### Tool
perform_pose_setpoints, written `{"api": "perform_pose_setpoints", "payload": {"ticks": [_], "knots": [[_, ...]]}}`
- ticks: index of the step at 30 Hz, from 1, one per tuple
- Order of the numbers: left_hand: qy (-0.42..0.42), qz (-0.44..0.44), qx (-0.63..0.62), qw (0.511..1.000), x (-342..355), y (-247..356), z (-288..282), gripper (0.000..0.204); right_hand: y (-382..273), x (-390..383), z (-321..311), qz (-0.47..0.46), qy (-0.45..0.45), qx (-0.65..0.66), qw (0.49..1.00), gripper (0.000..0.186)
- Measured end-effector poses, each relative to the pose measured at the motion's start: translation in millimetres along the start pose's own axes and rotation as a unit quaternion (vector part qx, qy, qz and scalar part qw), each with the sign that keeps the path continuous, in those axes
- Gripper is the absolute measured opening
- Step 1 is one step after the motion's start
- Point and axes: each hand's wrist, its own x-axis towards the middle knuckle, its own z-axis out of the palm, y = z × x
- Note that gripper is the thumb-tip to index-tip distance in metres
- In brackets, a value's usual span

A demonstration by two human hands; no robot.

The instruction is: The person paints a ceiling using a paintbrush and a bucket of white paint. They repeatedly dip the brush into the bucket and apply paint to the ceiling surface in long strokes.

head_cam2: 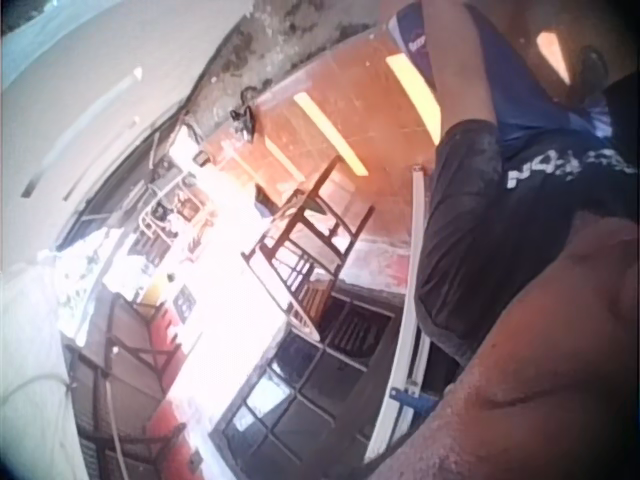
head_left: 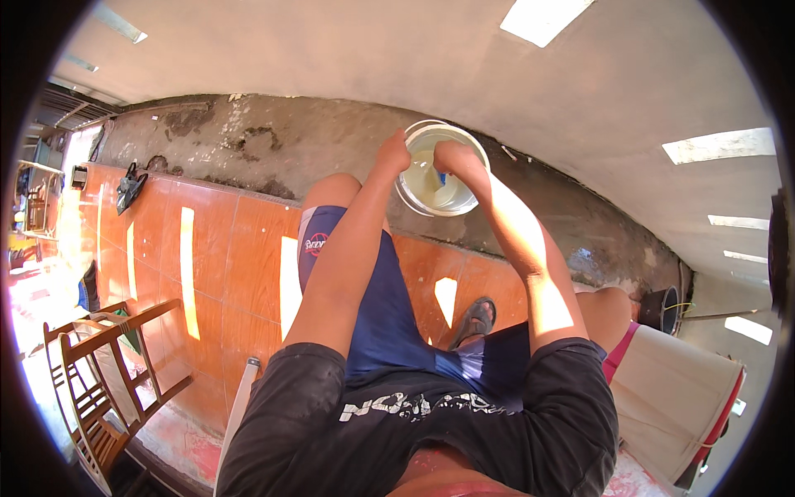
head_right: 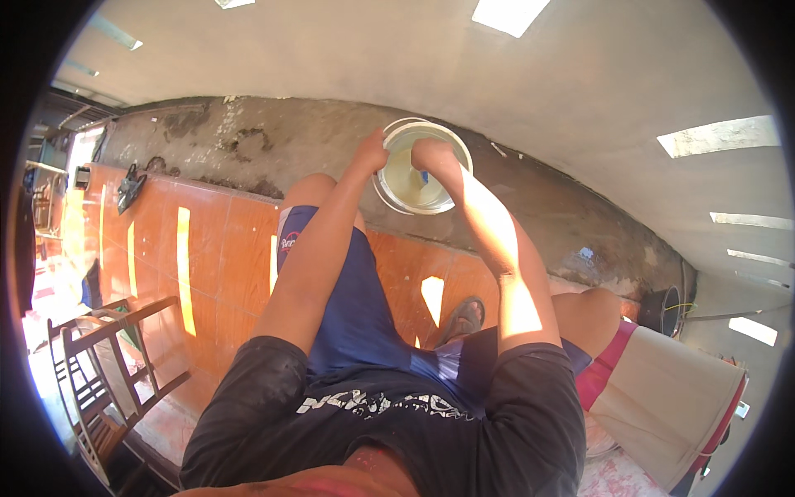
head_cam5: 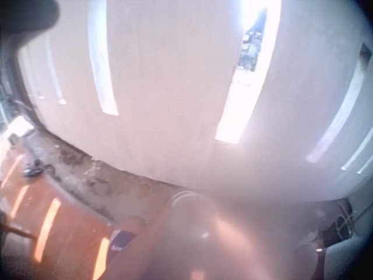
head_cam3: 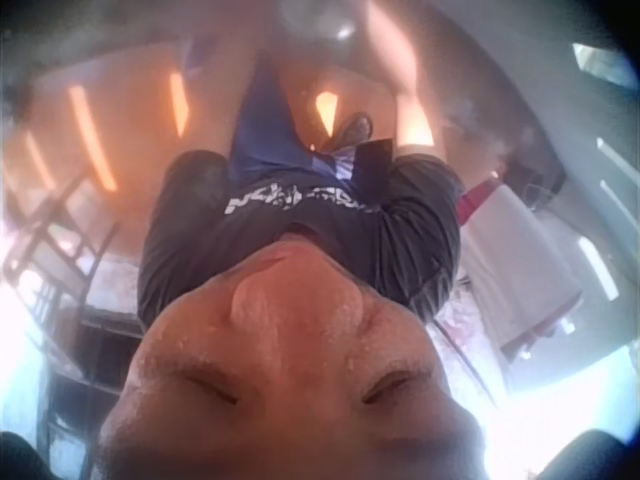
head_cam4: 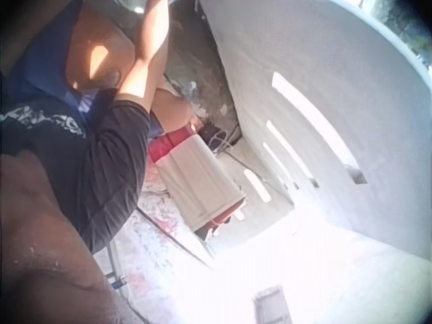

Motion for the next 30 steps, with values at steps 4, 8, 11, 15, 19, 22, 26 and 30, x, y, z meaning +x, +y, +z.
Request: {"api": "perform_pose_setpoints", "payload": {"ticks": [4,8,11,15,19,22,26,30], "knots": [[-0.007,-0.004,0.017,1.000,-1.4,3.9,3.4,0.037,18.0,-11.0,-26.3,-0.020,0.045,-0.030,0.998,0.016],[-0.019,-0.024,0.017,0.999,-2.2,7.8,15.5,0.038,60.5,-25.0,-57.2,-0.169,0.019,-0.067,0.983,0.025],[-0.027,-0.031,0.035,0.999,-7.9,16.3,22.5,0.042,102.4,-47.6,-53.5,-0.253,0.068,-0.004,0.965,0.029],[-0.068,-0.034,0.058,0.995,-27.6,40.4,20.2,0.045,150.3,-57.6,-31.8,-0.287,0.061,0.078,0.953,0.029],[-0.250,-0.092,0.000,0.964,-31.3,58.1,-20.1,0.044,186.1,-64.9,0.1,-0.309,0.080,0.116,0.941,0.032],[-0.312,-0.127,-0.050,0.940,-32.5,63.0,-37.7,0.043,199.4,-71.6,18.7,-0.315,0.098,0.145,0.933,0.035],[-0.304,-0.162,-0.090,0.935,-42.0,66.0,-44.8,0.042,204.2,-69.4,20.7,-0.343,0.087,0.134,0.925,0.035],[-0.313,-0.170,-0.015,0.934,-35.9,84.3,-43.5,0.053,204.7,-63.8,23.4,-0.365,0.087,0.111,0.920,0.036]]}}
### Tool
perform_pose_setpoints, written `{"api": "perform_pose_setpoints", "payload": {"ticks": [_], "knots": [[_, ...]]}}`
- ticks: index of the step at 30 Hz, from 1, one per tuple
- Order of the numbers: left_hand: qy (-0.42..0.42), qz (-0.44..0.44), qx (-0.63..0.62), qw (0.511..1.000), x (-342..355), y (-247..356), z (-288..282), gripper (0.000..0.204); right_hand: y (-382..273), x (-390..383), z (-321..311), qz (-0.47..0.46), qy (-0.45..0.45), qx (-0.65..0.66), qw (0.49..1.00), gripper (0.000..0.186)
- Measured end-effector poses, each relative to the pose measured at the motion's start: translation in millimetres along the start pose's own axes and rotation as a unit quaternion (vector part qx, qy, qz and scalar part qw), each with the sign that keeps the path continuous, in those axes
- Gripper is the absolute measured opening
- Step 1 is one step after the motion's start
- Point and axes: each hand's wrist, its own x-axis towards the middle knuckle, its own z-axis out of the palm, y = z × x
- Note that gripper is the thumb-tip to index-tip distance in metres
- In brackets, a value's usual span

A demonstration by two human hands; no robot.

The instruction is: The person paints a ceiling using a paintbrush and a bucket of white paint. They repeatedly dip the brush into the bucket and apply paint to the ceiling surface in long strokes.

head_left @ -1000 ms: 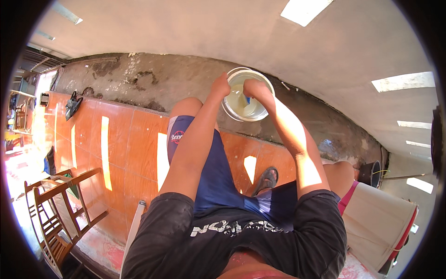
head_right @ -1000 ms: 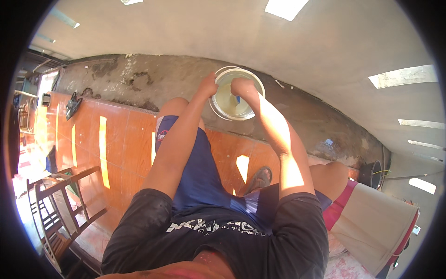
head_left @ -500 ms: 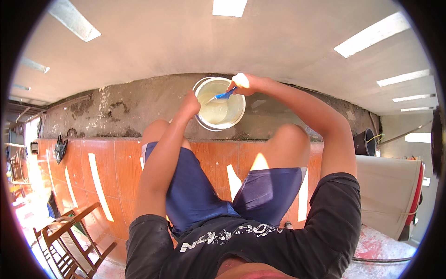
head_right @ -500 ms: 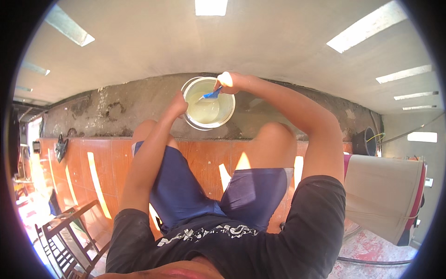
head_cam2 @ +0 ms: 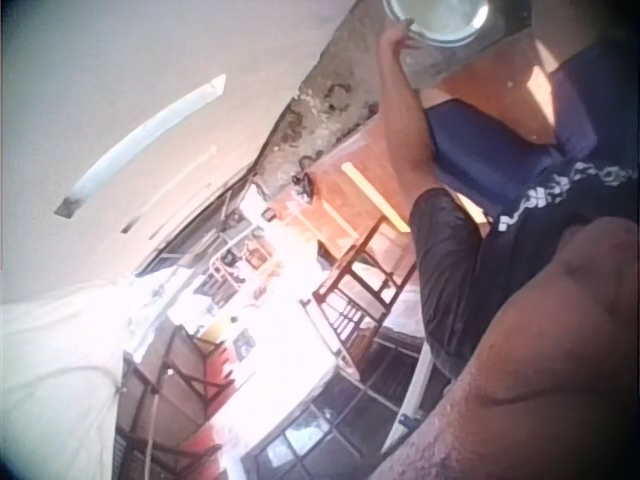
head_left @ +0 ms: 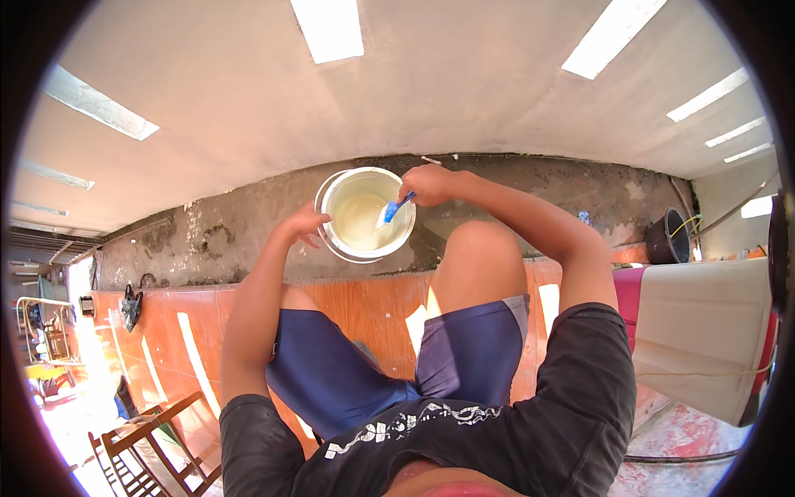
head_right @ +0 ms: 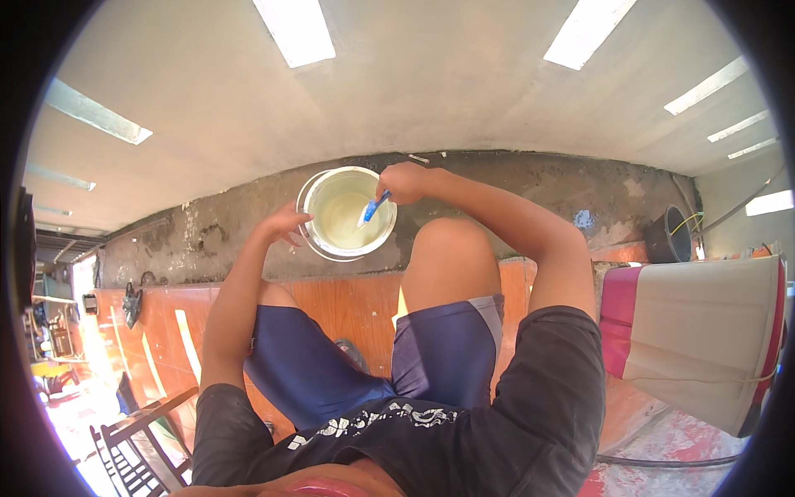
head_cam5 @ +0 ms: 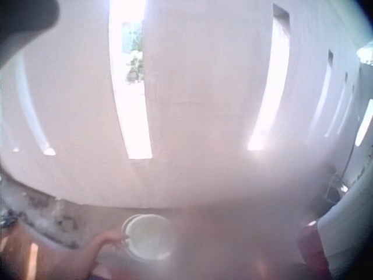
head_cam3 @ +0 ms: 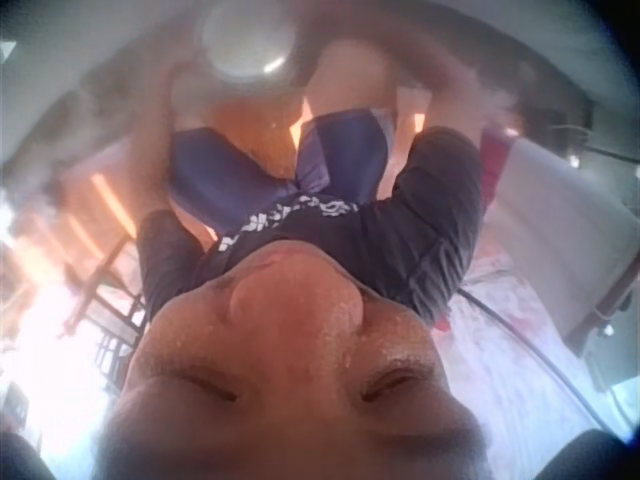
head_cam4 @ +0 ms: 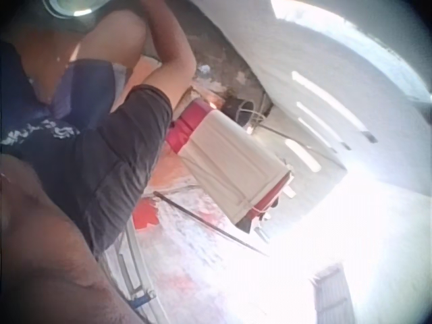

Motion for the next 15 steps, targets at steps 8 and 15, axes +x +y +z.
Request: {"api": "perform_pose_setpoints", "payload": {"ticks": [8,15], "knots": [[0.056,0.000,0.047,0.997,0.2,11.2,13.3,0.058,19.1,-47.8,22.6,0.046,0.132,0.312,0.940,0.026],[0.112,0.008,0.075,0.991,14.5,-0.3,12.1,0.062,65.5,-154.7,110.3,0.160,0.387,0.689,0.592,0.029]]}}
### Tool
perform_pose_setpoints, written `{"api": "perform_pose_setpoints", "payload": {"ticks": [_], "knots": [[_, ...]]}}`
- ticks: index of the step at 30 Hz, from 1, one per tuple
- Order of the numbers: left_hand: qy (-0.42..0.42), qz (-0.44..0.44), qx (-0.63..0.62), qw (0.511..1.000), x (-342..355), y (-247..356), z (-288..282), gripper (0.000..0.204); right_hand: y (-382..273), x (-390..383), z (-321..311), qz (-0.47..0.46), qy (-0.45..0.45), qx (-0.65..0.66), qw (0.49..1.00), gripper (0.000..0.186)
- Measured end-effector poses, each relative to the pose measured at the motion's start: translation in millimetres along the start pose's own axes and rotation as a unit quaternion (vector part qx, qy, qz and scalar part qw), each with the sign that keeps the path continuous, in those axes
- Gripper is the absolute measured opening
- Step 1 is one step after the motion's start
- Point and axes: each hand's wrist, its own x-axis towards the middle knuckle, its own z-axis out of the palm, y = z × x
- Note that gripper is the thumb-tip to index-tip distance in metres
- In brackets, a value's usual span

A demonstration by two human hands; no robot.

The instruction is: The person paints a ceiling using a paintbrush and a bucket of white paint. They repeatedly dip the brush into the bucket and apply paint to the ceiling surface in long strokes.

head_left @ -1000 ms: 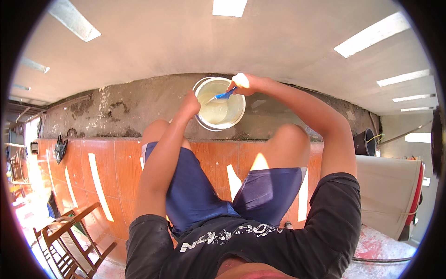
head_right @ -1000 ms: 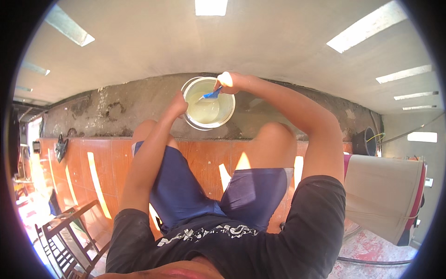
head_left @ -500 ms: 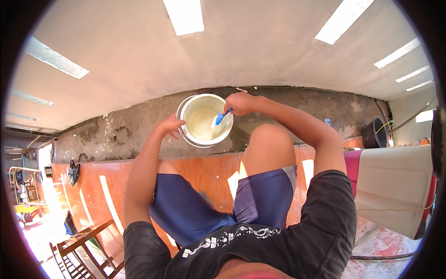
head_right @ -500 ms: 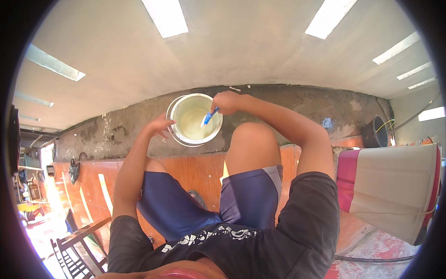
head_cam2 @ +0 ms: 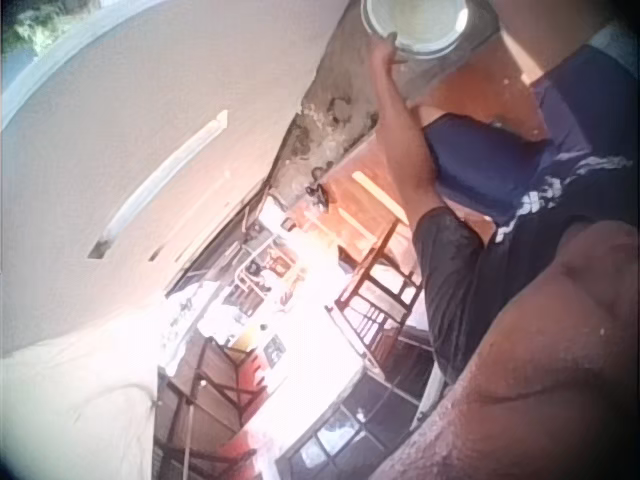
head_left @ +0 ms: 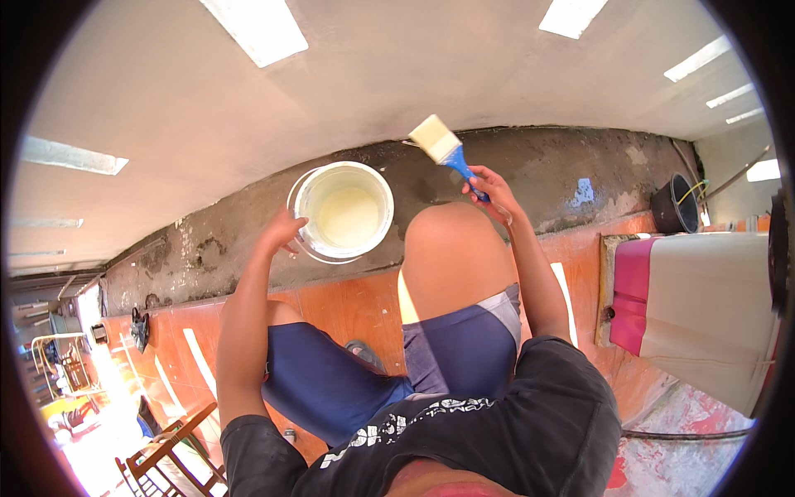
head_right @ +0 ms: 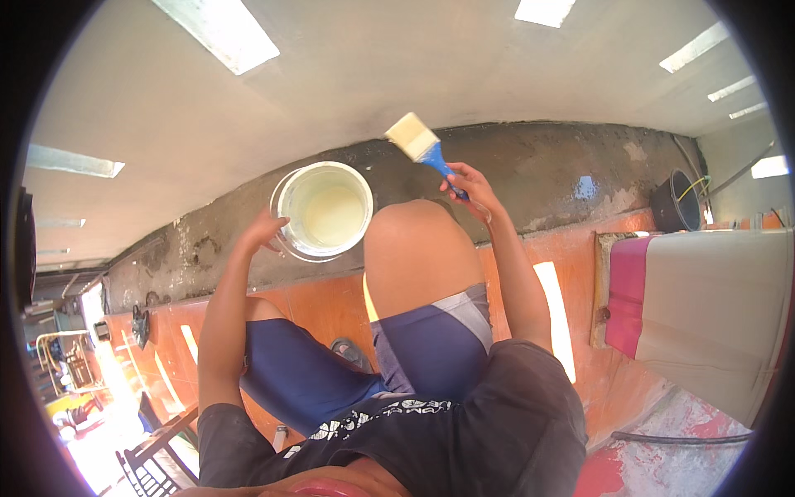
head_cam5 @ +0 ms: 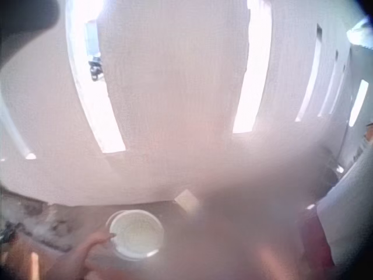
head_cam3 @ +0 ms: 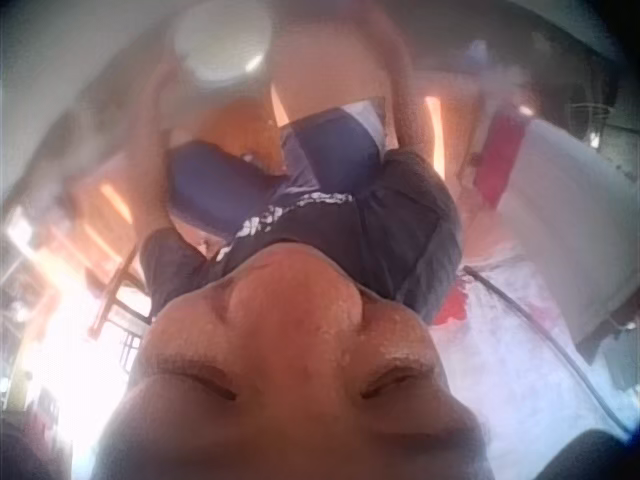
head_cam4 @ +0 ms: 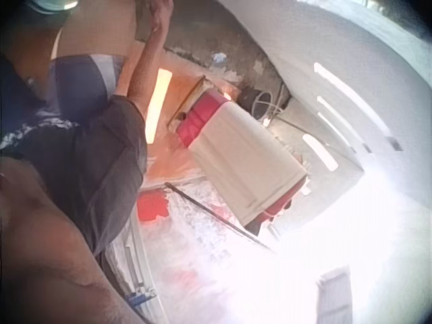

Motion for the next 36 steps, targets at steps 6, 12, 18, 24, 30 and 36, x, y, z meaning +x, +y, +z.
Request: {"api": "perform_pose_setpoints", "payload": {"ticks": [6,12,18,24,30,36], "knots": [[0.055,0.083,0.029,0.995,18.8,-14.9,0.4,0.054,49.3,11.6,-68.0,-0.001,0.262,-0.008,0.965,0.023],[0.096,0.085,-0.013,0.992,19.2,-18.2,1.2,0.047,61.9,70.7,-95.4,0.031,0.322,-0.048,0.945,0.018],[0.098,0.038,-0.027,0.994,13.9,-15.4,-1.1,0.044,45.4,111.1,-97.6,0.024,0.354,-0.062,0.933,0.015],[0.062,0.022,-0.047,0.997,12.4,-12.5,-2.0,0.046,-37.5,69.2,-59.8,-0.133,0.380,-0.015,0.915,0.014],[0.066,0.020,-0.065,0.995,13.9,-7.5,2.7,0.052,-43.9,67.7,-58.6,-0.287,0.319,0.018,0.903,0.015],[0.074,0.015,-0.042,0.996,12.7,-3.2,0.6,0.051,59.4,111.4,-107.3,-0.102,0.434,-0.086,0.891,0.011]]}}
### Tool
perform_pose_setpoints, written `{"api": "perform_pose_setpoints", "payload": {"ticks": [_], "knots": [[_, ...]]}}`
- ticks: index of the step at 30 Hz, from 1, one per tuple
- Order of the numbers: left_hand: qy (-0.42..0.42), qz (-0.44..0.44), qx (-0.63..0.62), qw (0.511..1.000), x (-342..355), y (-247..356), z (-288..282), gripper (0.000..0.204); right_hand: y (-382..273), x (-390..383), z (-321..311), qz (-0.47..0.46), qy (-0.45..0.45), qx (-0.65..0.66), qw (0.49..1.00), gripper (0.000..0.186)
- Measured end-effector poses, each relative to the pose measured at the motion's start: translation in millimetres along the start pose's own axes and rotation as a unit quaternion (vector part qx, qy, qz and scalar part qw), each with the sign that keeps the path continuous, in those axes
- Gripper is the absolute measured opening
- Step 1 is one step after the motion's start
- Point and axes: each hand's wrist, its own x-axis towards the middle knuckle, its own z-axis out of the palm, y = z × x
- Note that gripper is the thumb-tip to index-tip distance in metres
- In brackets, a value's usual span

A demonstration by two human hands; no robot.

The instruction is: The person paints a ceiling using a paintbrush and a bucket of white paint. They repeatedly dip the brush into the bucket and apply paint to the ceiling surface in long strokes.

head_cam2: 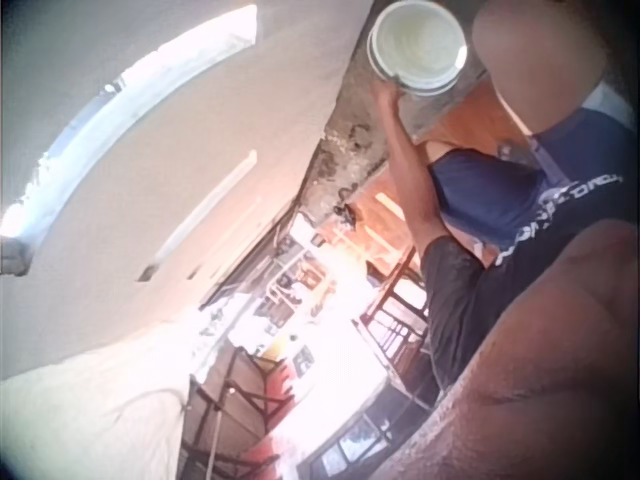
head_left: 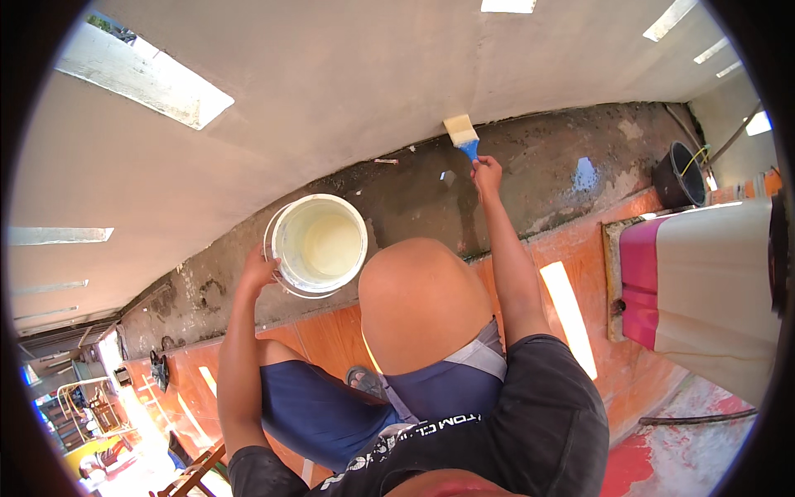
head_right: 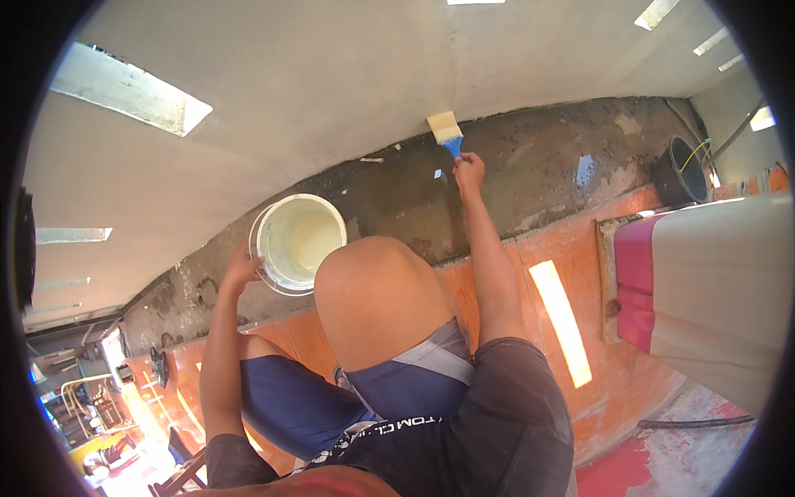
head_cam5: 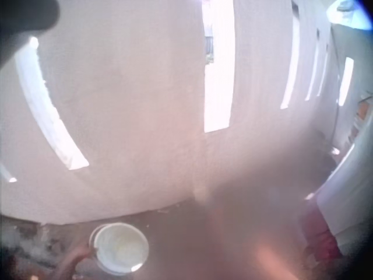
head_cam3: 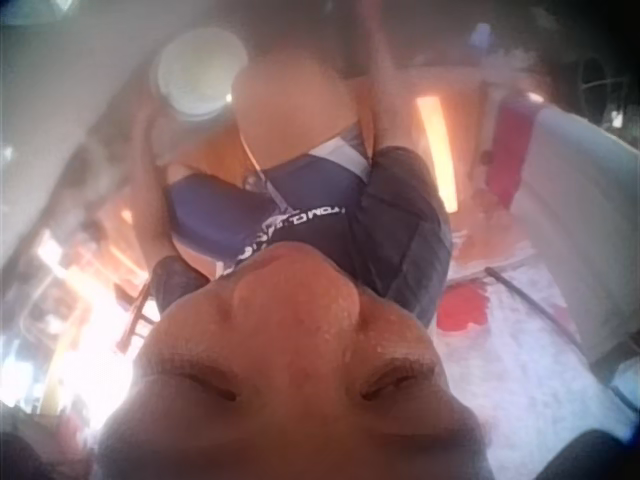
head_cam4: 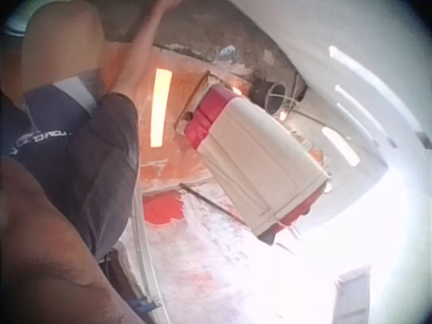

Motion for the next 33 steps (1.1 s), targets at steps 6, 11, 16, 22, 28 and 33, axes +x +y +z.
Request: {"api": "perform_pose_setpoints", "payload": {"ticks": [6,11,16,22,28,33], "knots": [[-0.009,-0.001,-0.010,1.000,6.1,-7.1,-2.1,0.052,23.3,12.4,-3.3,0.042,-0.014,-0.062,0.997,0.011],[-0.018,-0.003,0.003,1.000,7.8,-7.3,-5.2,0.050,-83.6,-21.7,1.1,-0.075,-0.005,-0.035,0.997,0.016],[-0.034,-0.009,0.001,0.999,10.2,-7.9,-6.0,0.050,-200.0,-64.0,-24.3,-0.213,-0.059,0.193,0.956,0.014],[-0.051,-0.022,0.003,0.998,13.3,-7.3,-10.5,0.050,-141.6,-42.4,21.5,-0.177,-0.067,0.172,0.967,0.014],[-0.042,-0.017,0.001,0.999,12.9,-6.5,-8.1,0.049,8.7,-35.8,29.2,0.046,-0.019,-0.067,0.997,0.014],[-0.038,-0.024,0.000,0.999,11.7,-5.9,-6.2,0.044,-22.1,-41.0,48.5,0.051,-0.010,-0.075,0.996,0.016]]}}
